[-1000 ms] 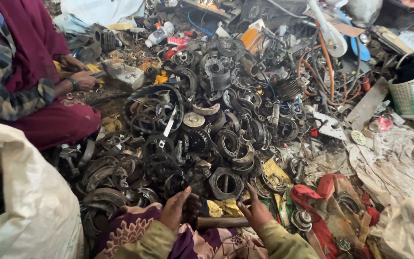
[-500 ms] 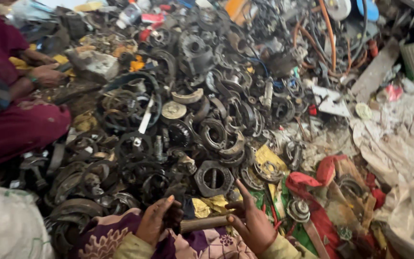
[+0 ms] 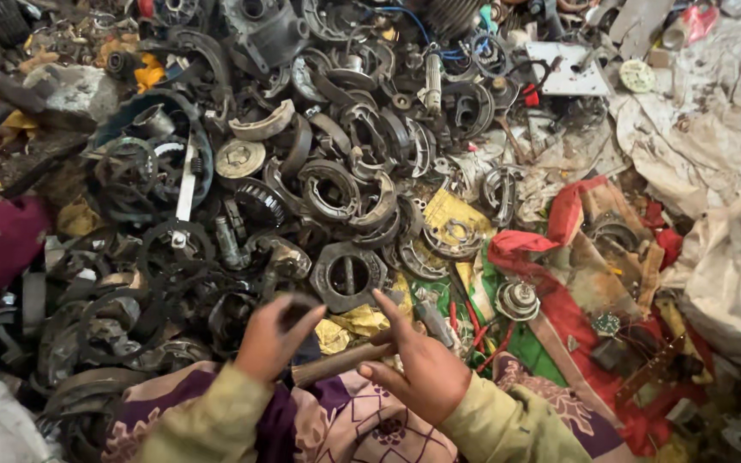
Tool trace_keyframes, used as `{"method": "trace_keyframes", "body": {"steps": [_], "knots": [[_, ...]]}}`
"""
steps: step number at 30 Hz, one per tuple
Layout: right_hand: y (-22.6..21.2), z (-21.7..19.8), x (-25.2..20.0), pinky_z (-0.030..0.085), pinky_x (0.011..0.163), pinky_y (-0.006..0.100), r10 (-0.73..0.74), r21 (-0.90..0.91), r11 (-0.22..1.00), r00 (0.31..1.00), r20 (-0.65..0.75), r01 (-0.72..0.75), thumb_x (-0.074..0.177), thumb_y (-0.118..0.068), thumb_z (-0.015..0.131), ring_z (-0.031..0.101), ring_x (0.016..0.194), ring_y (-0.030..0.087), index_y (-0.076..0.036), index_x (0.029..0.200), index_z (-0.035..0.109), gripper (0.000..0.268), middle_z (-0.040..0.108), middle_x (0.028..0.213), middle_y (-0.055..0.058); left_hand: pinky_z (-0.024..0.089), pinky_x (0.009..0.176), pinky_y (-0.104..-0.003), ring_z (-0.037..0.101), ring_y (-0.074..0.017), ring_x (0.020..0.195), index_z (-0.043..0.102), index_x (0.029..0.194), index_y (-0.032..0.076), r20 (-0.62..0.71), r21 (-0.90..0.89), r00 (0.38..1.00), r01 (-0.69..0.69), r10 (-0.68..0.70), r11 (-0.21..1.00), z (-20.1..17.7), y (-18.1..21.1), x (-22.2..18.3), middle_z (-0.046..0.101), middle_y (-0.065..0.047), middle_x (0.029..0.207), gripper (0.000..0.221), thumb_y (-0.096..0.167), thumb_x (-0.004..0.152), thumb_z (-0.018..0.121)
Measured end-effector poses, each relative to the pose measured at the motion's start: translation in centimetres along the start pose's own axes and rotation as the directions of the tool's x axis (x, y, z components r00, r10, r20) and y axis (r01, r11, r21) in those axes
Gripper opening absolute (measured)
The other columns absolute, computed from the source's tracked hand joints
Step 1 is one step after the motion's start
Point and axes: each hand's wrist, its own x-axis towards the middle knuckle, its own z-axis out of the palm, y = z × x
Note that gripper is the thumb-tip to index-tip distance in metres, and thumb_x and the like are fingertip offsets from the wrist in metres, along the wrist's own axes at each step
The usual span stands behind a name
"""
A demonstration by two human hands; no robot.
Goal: The person sits on the floor surrounded by scrap metal and uses a hammer to strike and separate components from various metal parts. They repeatedly pick up parts, hit them to remove inner pieces, and place the separated components aside.
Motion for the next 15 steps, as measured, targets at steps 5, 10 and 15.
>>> {"method": "trace_keyframes", "body": {"steps": [5, 10, 15], "knots": [[0.3, 0.0, -0.6, 0.054, 0.086, 0.046, -0.003, -0.231, 0.973, 0.997, 0.081, 0.022, 0.091, -0.048, 0.074, 0.067, 0.102, 0.039, -0.009, 0.159, 0.025, 0.093, 0.069, 0.113, 0.022, 0.051, 0.087, -0.045, 0.064, -0.0367, 0.099, 0.069, 0.109, -0.001, 0.127, 0.589, 0.874, -0.448, 0.470, 0.673, 2.4, 1.6, 9.0, 0.068, -0.020, 0.107, 0.046, 0.040, 0.088, 0.077], [1.1, -0.2, -1.7, 0.053, 0.084, 0.048, 0.058, -0.324, 0.946, 0.981, 0.185, 0.005, 0.086, -0.052, 0.077, 0.066, 0.098, 0.039, -0.010, 0.153, 0.035, 0.089, 0.068, 0.107, 0.019, 0.049, 0.091, -0.047, 0.060, -0.0339, 0.108, 0.066, 0.113, 0.004, 0.338, 0.695, 0.786, -0.580, 0.518, 0.425, 5.8, 0.6, 20.5, 0.065, -0.017, 0.113, 0.032, 0.026, 0.089, 0.068], [3.3, -0.3, -2.2, 0.051, 0.081, 0.054, -0.046, -0.349, 0.931, 0.983, 0.177, 0.107, 0.082, -0.043, 0.078, 0.066, 0.100, 0.039, -0.011, 0.154, 0.038, 0.088, 0.068, 0.111, 0.017, 0.045, 0.098, -0.052, 0.056, -0.0362, 0.117, 0.065, 0.118, 0.007, 0.382, 0.748, 0.771, -0.582, 0.509, 0.319, 9.5, -2.3, 32.9, 0.062, -0.017, 0.122, 0.031, 0.020, 0.089, 0.066]]}}
